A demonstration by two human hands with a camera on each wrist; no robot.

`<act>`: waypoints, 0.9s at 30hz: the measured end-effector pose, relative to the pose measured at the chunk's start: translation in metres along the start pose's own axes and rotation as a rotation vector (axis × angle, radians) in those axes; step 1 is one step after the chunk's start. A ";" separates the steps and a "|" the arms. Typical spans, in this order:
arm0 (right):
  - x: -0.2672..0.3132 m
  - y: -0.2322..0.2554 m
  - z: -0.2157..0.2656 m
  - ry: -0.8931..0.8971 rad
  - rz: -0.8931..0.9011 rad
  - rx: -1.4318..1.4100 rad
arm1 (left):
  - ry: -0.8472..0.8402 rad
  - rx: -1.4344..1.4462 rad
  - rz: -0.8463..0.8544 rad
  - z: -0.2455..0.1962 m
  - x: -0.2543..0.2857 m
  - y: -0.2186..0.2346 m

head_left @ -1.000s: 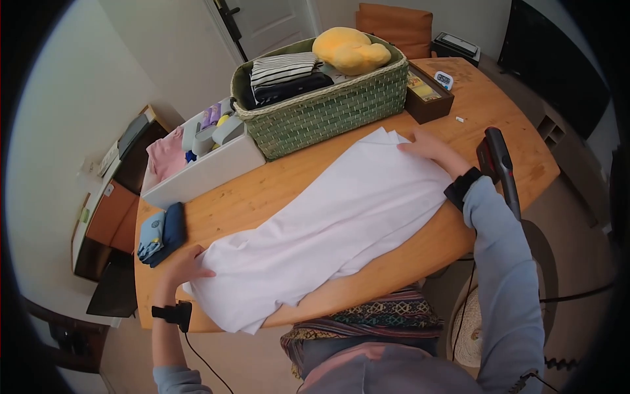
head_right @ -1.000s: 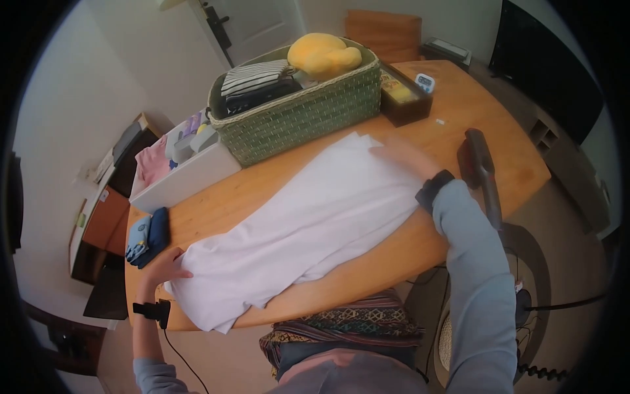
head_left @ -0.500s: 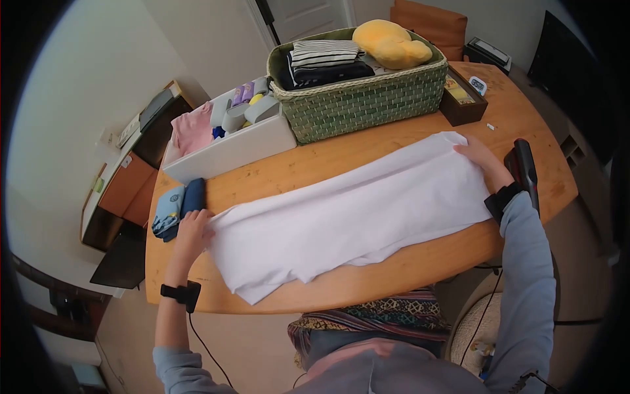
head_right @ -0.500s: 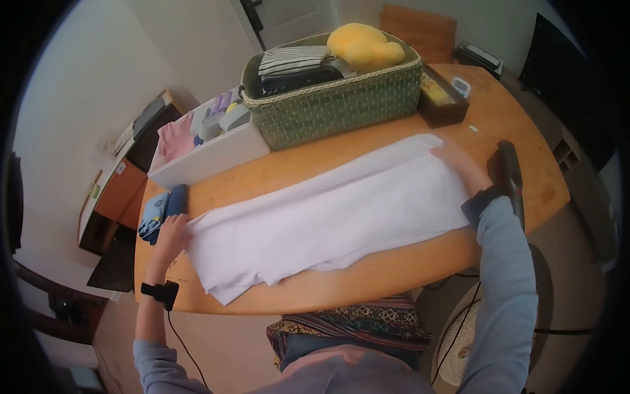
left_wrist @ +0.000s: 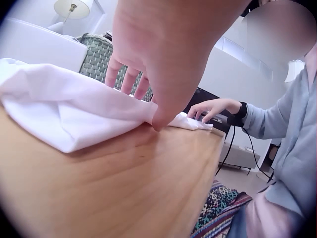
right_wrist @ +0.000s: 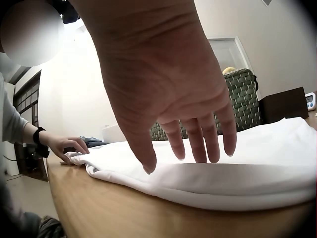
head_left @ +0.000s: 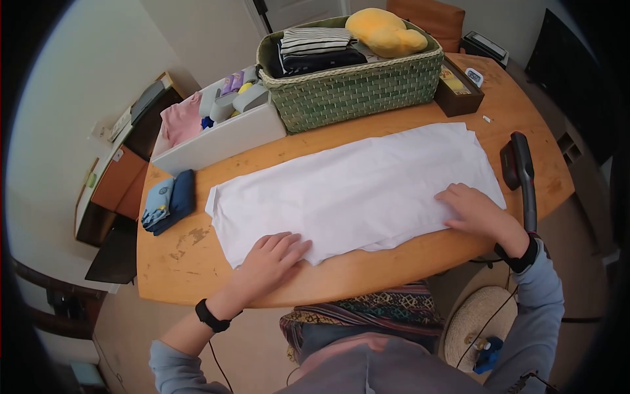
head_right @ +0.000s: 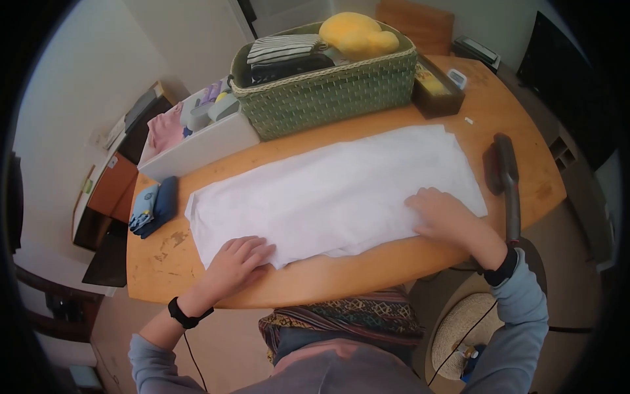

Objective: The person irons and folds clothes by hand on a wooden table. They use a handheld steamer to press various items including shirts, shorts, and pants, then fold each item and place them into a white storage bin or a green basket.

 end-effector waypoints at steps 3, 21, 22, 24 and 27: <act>-0.001 -0.008 0.007 0.023 -0.005 0.081 | -0.018 -0.082 -0.028 -0.008 -0.012 -0.008; 0.007 -0.025 -0.008 0.029 -0.164 0.294 | 0.107 0.223 -0.080 -0.017 -0.035 -0.006; 0.008 -0.027 -0.010 0.026 -0.153 0.295 | 0.013 0.072 -0.059 -0.023 -0.026 -0.010; 0.011 -0.025 -0.007 0.032 -0.161 0.289 | 0.024 0.038 -0.038 -0.021 -0.009 -0.012; 0.011 -0.018 0.000 0.044 -0.185 0.274 | 0.170 0.032 -0.047 -0.011 0.013 -0.003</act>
Point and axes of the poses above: each hand's wrist, its own x-axis away from the middle knuckle, its own y-axis out of the back of the hand, z = x × y, the point moved 1 cm from there along -x, towards the middle knuckle, and after that the axes turned 13 degrees about y, right-handed, at the moved point
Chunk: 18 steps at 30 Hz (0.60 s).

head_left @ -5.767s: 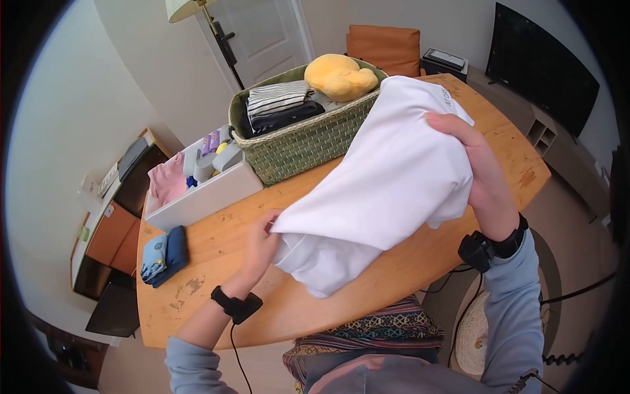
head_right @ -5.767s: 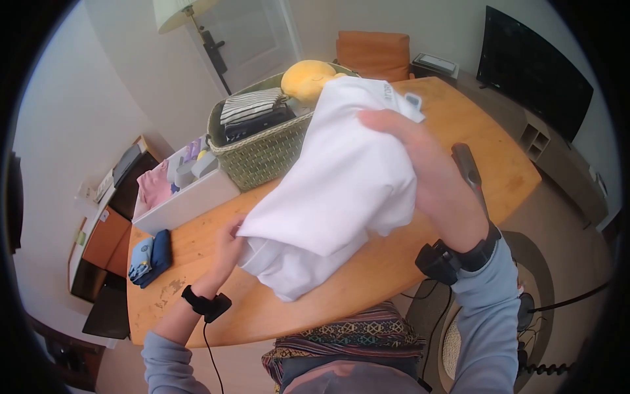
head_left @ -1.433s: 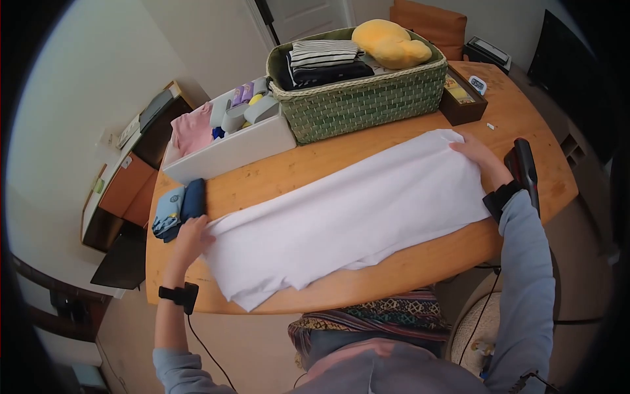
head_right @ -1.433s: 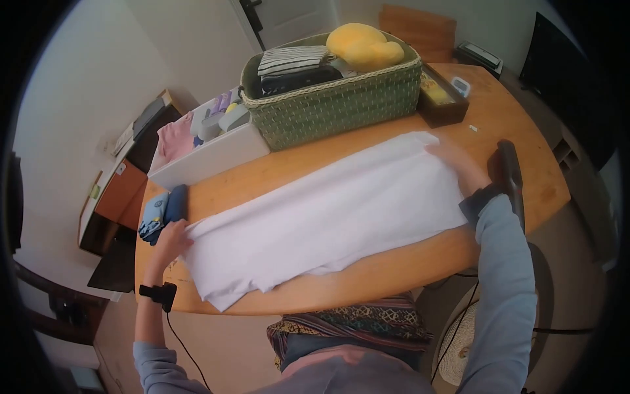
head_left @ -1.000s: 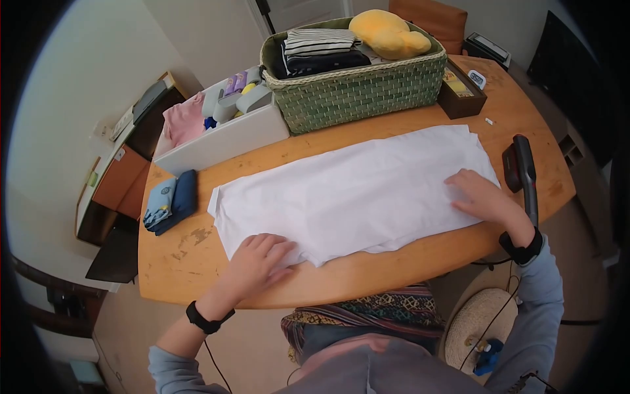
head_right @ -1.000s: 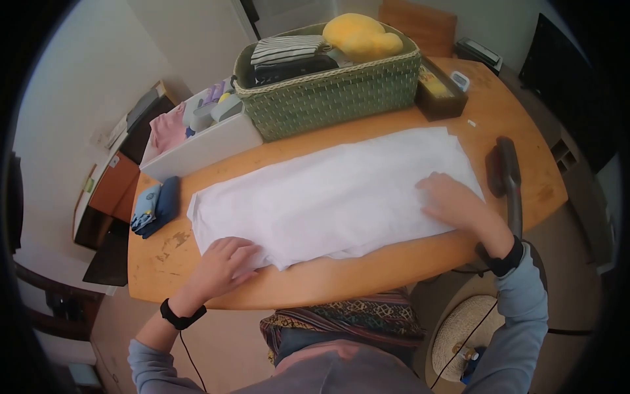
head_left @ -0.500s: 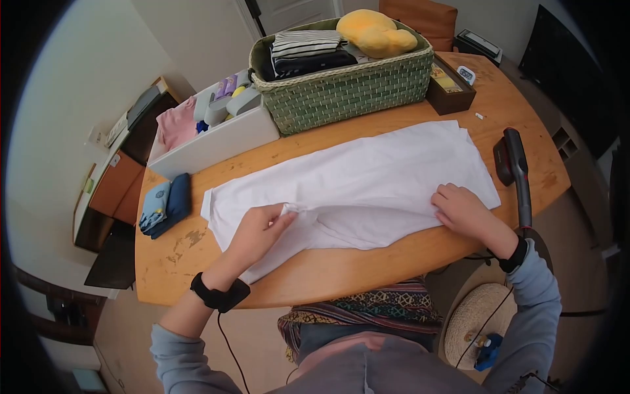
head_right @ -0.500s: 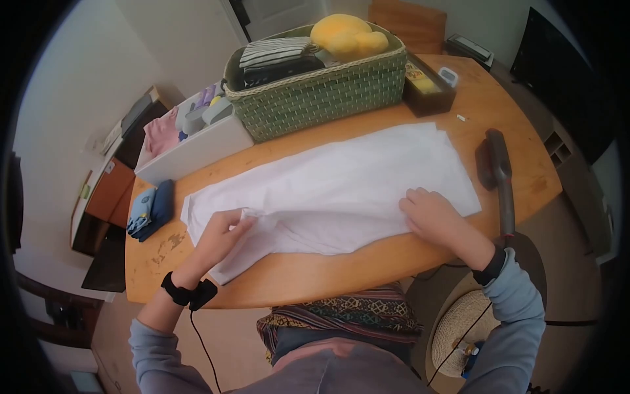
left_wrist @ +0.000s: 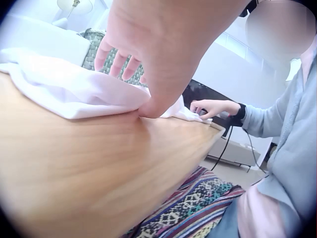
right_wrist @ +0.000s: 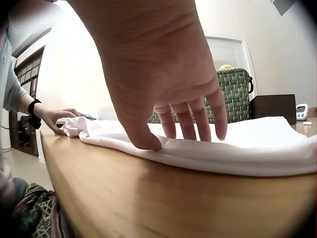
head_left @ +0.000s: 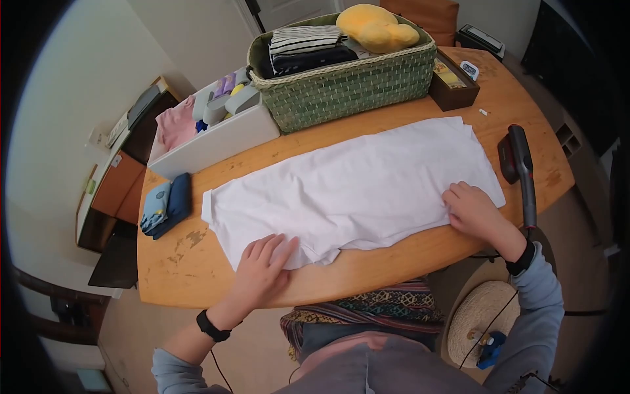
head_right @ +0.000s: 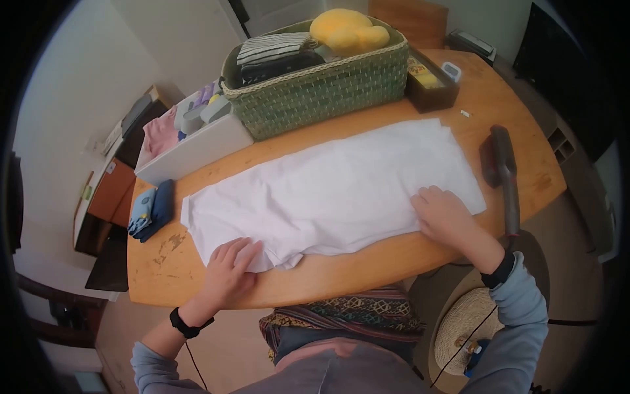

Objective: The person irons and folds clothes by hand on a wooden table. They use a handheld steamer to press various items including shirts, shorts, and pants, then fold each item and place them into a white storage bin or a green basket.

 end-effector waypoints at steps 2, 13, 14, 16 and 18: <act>-0.002 -0.002 0.000 0.006 -0.018 -0.007 | 0.044 -0.195 -0.081 0.017 0.014 -0.001; 0.003 -0.010 -0.001 0.089 0.106 -0.076 | 0.082 -0.241 0.219 0.076 0.043 0.024; 0.004 -0.003 0.001 0.088 0.106 -0.074 | 0.123 -0.201 0.289 0.077 0.044 0.028; 0.005 0.016 0.003 -0.052 0.159 -0.117 | 0.127 -0.083 0.371 0.076 0.041 0.046; 0.014 0.029 -0.009 -0.129 0.022 0.000 | 0.136 0.038 0.451 0.076 0.033 0.060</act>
Point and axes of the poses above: each hand's wrist, its own x-axis away from the middle knuckle, its own y-axis out of the back of the hand, z = x × y, the point moved 1 cm from there along -x, towards the middle knuckle, and after that the axes turned 13 degrees about y, right-handed, at the moved point
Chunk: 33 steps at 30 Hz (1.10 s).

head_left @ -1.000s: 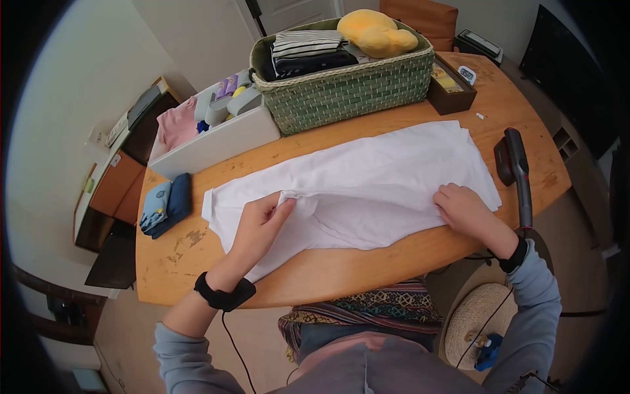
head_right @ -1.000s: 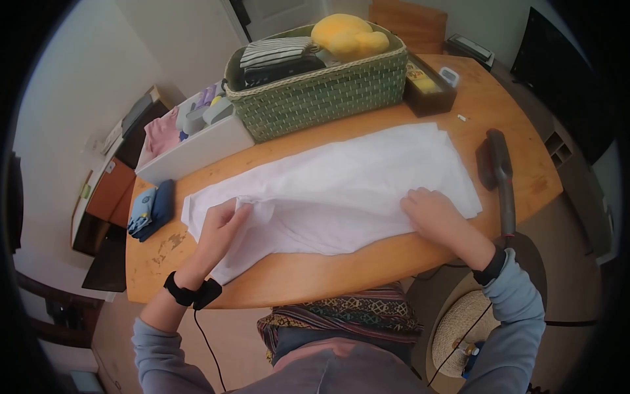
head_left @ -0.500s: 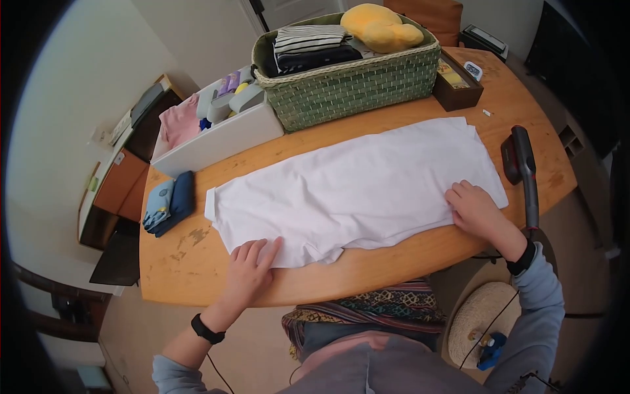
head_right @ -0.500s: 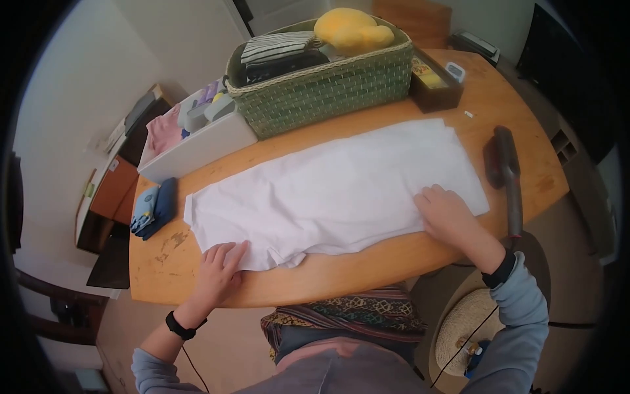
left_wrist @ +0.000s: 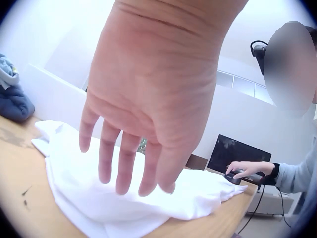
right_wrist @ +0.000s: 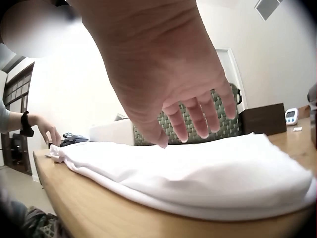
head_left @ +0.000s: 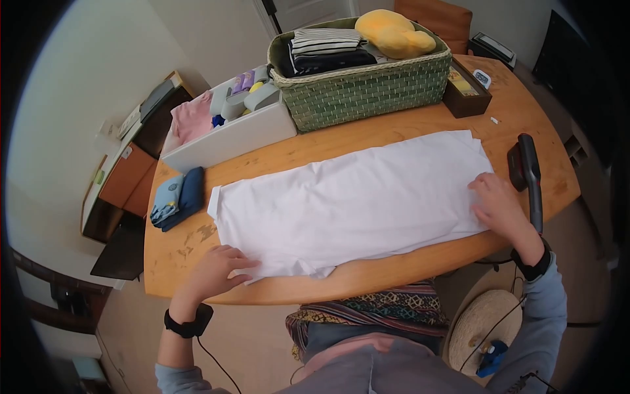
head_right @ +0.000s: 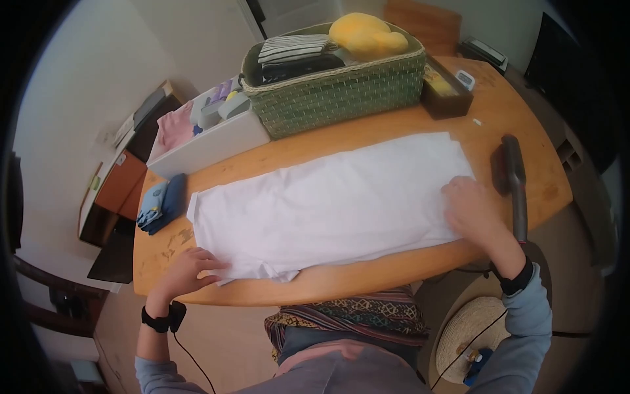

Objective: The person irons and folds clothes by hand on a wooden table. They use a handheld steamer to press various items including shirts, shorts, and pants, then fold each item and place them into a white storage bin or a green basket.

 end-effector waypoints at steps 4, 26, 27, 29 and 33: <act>0.034 0.021 -0.047 -0.400 -0.187 0.245 | 0.005 0.052 -0.175 -0.016 -0.015 0.012; 0.121 -0.026 -0.123 -1.108 -0.594 -1.288 | -0.278 0.029 -0.336 -0.062 -0.064 -0.017; 0.120 -0.023 -0.120 -1.134 -0.614 -1.314 | -0.256 0.027 -0.343 -0.059 -0.064 -0.015; 0.114 -0.012 -0.115 -1.157 -0.630 -1.303 | -0.246 0.029 -0.360 -0.056 -0.065 -0.014; 0.100 -0.004 -0.106 -1.157 -0.564 -1.408 | -0.201 0.003 -0.343 -0.049 -0.066 -0.012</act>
Point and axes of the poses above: each hand's wrist, its own x-axis away from the middle knuckle, its own y-axis out of the back of the hand, z = x × y, the point moved 1 cm from there along -x, towards the middle knuckle, and after that the axes turned 13 degrees about y, right-handed, at the moved point
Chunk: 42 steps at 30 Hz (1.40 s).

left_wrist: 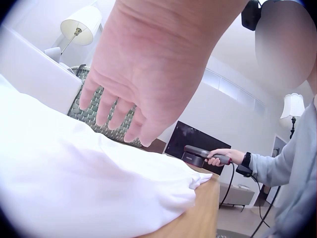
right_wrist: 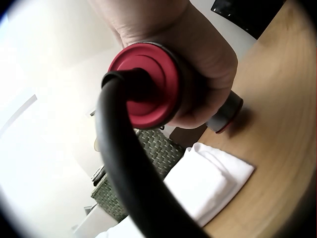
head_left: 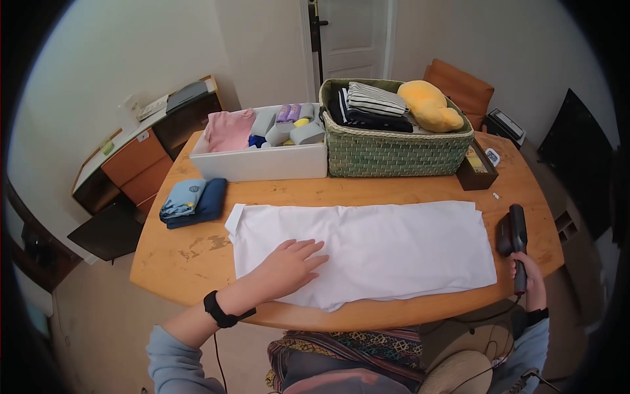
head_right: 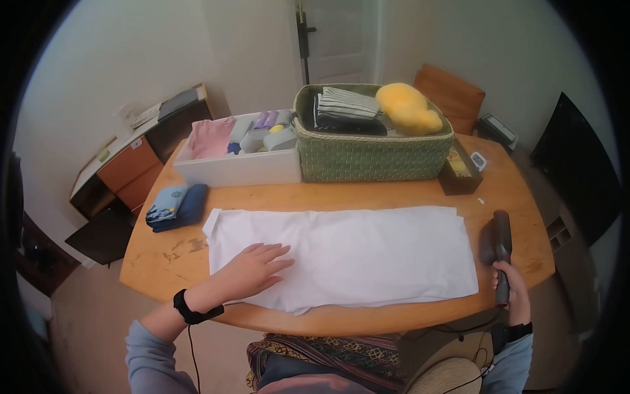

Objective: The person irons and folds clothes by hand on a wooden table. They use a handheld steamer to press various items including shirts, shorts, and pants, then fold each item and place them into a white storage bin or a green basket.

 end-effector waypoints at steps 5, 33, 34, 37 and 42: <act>0.057 -0.093 0.034 0.149 0.258 0.087 | 0.180 -0.096 -0.032 0.036 -0.002 -0.007; 0.069 -0.210 0.006 0.072 0.675 0.167 | 0.574 -0.044 0.377 0.086 -0.017 -0.023; 0.065 -0.198 0.009 0.086 0.606 0.173 | 0.572 -0.040 0.379 0.086 -0.017 -0.023; 0.048 -0.157 0.006 0.124 0.456 0.170 | 0.579 -0.032 0.385 0.085 -0.017 -0.023; 0.021 -0.094 0.009 0.165 0.269 0.184 | 0.587 -0.039 0.387 0.085 -0.018 -0.022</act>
Point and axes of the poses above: each hand's wrist, its own x-axis away from the middle knuckle, its own y-axis out of the back of the hand, z = x × y, the point moved 1 cm from there along -x, towards the middle knuckle, and after that the axes turned 13 degrees about y, right-handed, at the moved point
